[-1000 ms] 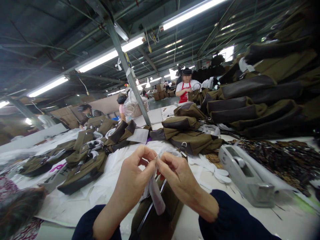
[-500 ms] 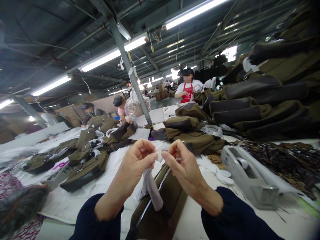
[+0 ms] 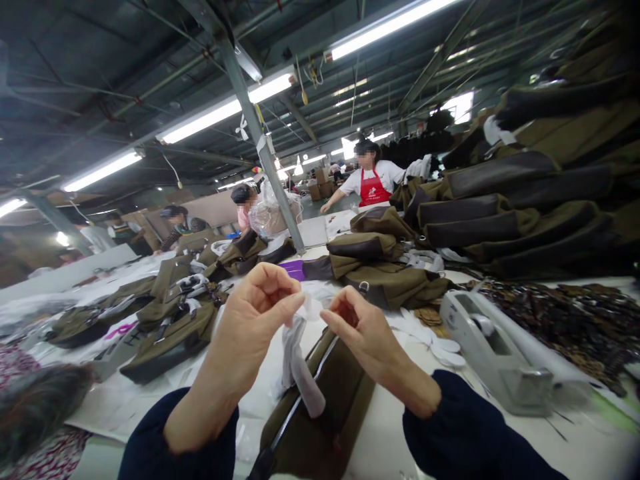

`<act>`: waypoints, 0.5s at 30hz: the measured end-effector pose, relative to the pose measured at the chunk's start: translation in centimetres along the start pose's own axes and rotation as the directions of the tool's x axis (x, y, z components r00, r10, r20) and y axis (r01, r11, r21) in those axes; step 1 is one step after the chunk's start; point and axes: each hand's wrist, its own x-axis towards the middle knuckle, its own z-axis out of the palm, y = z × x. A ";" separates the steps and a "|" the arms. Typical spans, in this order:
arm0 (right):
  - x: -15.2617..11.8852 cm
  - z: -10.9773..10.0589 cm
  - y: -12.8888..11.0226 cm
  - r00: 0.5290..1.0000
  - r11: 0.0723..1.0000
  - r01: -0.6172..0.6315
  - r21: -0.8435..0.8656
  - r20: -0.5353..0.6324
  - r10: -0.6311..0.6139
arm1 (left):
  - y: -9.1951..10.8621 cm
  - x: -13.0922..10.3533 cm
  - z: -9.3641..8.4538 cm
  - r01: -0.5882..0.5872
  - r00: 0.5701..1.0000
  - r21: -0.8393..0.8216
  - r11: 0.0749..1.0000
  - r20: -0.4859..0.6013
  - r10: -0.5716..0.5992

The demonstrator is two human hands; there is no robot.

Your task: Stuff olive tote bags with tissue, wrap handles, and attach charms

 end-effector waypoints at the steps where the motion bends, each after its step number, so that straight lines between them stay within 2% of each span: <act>1: 0.1 -0.2 -0.6 0.996 0.985 0.069 -0.161 -0.050 -0.078 | 0.2 -0.1 0.2 -0.008 1.000 0.033 0.999 0.015 0.007; 2: 0.2 -0.4 -1.3 0.985 0.941 0.131 -0.312 -0.069 -0.160 | 0.5 -0.3 0.5 -0.013 0.999 0.054 0.998 0.033 0.012; 4: 0.6 -0.5 -2.5 0.964 0.834 0.223 -0.504 -0.014 -0.266 | 0.9 -0.5 0.9 -0.014 0.996 0.081 0.997 0.087 0.007; 6: 0.9 -0.6 -3.1 0.955 0.791 0.270 -0.550 0.049 -0.292 | 0.8 -0.6 1.1 -0.038 0.994 0.141 0.989 0.111 0.022; 8: 0.8 -0.6 -2.9 0.959 0.834 0.266 -0.484 0.047 -0.279 | 0.0 -0.8 1.1 -0.080 0.996 0.283 0.956 0.069 0.063; 10: 0.3 -0.5 -1.9 0.971 0.928 0.224 -0.299 -0.011 -0.238 | -1.5 -1.1 1.0 -0.055 0.998 0.441 0.896 0.033 0.045; 12: -0.6 0.0 -0.5 0.992 0.994 0.109 -0.001 -0.066 -0.109 | -3.3 -1.5 1.0 0.022 0.998 0.543 0.840 0.038 -0.051; 13: -1.1 0.5 0.3 0.998 0.985 0.011 0.175 -0.062 0.000 | -4.0 -1.8 1.2 0.050 0.994 0.567 0.822 0.050 -0.096; 15: -1.7 1.8 1.7 0.977 0.844 -0.198 0.499 0.034 0.209 | -5.0 -2.1 1.5 0.057 0.989 0.570 0.820 0.078 -0.123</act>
